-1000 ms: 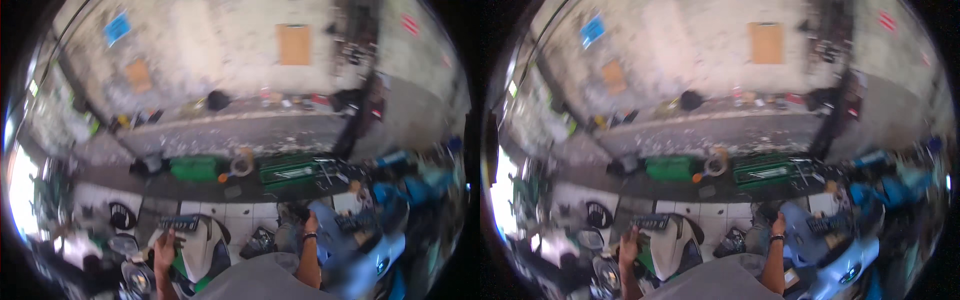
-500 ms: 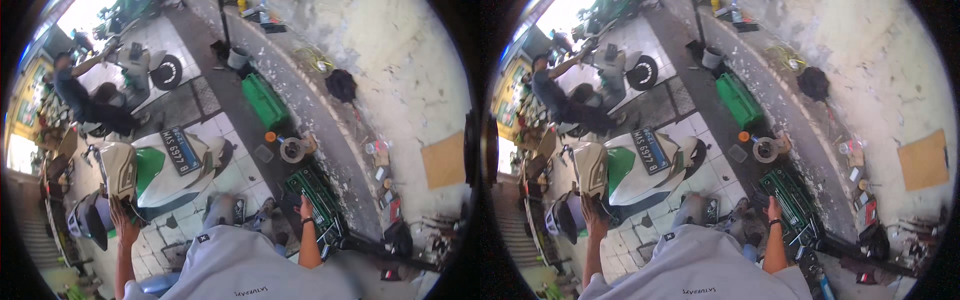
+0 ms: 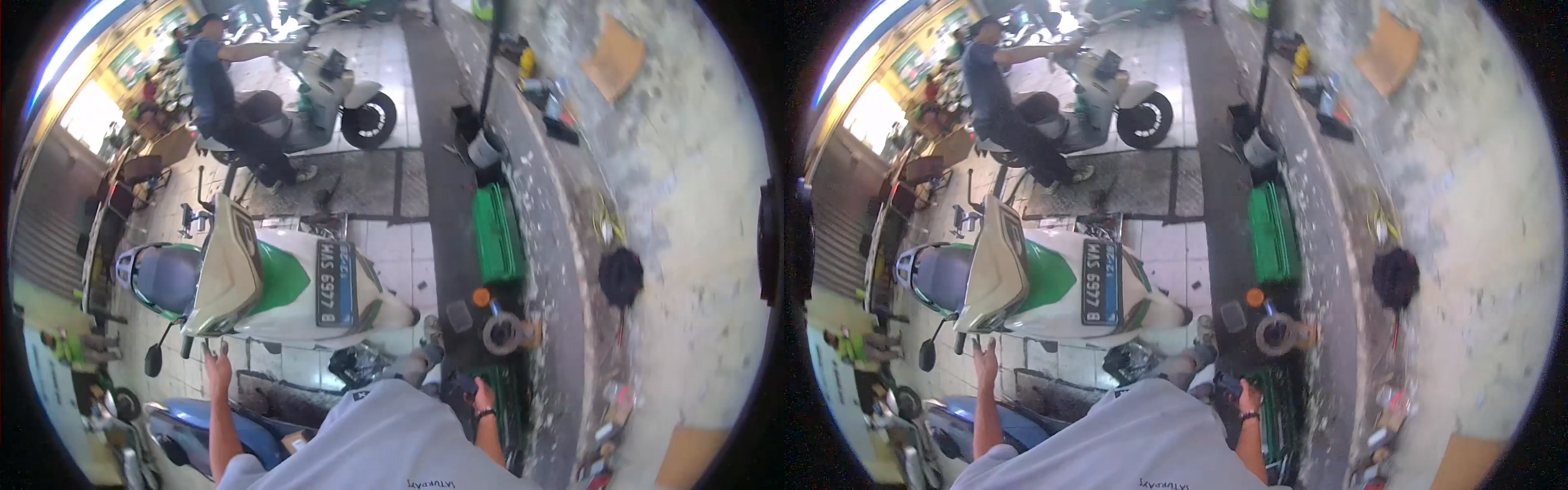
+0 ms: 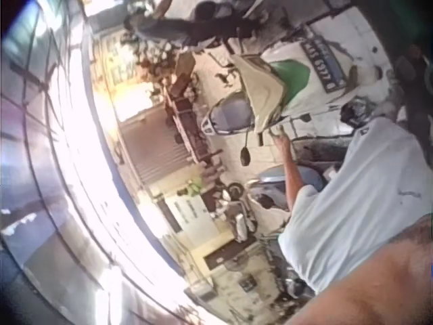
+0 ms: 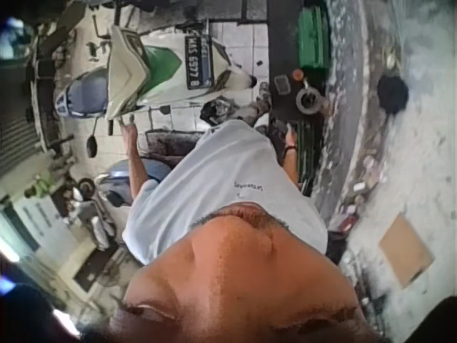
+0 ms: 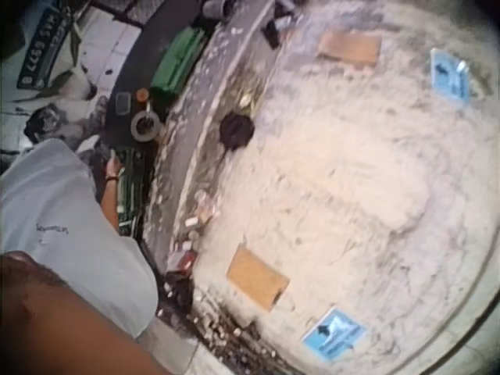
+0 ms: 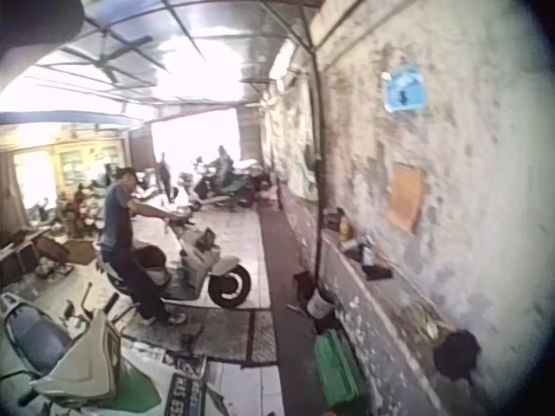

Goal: The person removes bolts from a scooter's rear brake assembly using a power tool, removes the brake caliper, and then repeats the process on the front wheel of a different scooter.

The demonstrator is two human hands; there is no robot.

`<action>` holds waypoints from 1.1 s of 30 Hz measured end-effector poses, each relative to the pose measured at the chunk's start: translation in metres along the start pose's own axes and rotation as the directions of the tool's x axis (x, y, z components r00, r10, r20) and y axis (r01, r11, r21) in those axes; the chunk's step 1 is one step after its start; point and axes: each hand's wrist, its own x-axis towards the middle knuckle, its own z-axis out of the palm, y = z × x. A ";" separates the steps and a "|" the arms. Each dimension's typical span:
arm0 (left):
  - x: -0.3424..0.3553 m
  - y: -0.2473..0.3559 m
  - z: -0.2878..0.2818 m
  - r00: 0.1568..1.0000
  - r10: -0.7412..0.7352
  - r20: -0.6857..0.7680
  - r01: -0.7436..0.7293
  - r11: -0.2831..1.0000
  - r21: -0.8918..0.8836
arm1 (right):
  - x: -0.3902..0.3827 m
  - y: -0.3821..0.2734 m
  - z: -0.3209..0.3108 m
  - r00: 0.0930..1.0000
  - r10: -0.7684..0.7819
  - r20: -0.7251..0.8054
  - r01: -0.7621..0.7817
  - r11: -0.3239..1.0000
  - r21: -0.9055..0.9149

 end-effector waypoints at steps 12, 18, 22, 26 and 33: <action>0.077 0.062 0.117 0.806 -0.318 -0.500 -0.082 0.776 -0.626 | 0.110 -0.305 0.105 0.965 -0.032 0.261 0.059 0.993 -0.098; 0.080 0.054 0.082 0.812 -0.491 -0.314 0.088 0.636 -0.767 | 0.152 -0.437 0.251 0.883 0.135 0.449 -0.038 0.975 -0.218; 0.043 0.063 0.101 0.761 -0.625 -0.174 0.174 0.455 -0.873 | 0.175 -0.493 0.413 0.767 0.307 0.563 0.123 0.791 -0.600; -0.019 0.129 0.223 0.475 -0.824 -0.310 0.272 0.472 -0.838 | 0.196 -0.502 0.561 0.584 0.456 0.671 0.556 0.378 -0.741; -0.048 0.348 0.481 0.574 -0.732 0.368 0.389 -0.152 -0.908 | 0.140 -0.461 0.671 0.151 0.925 0.347 0.863 0.047 -0.502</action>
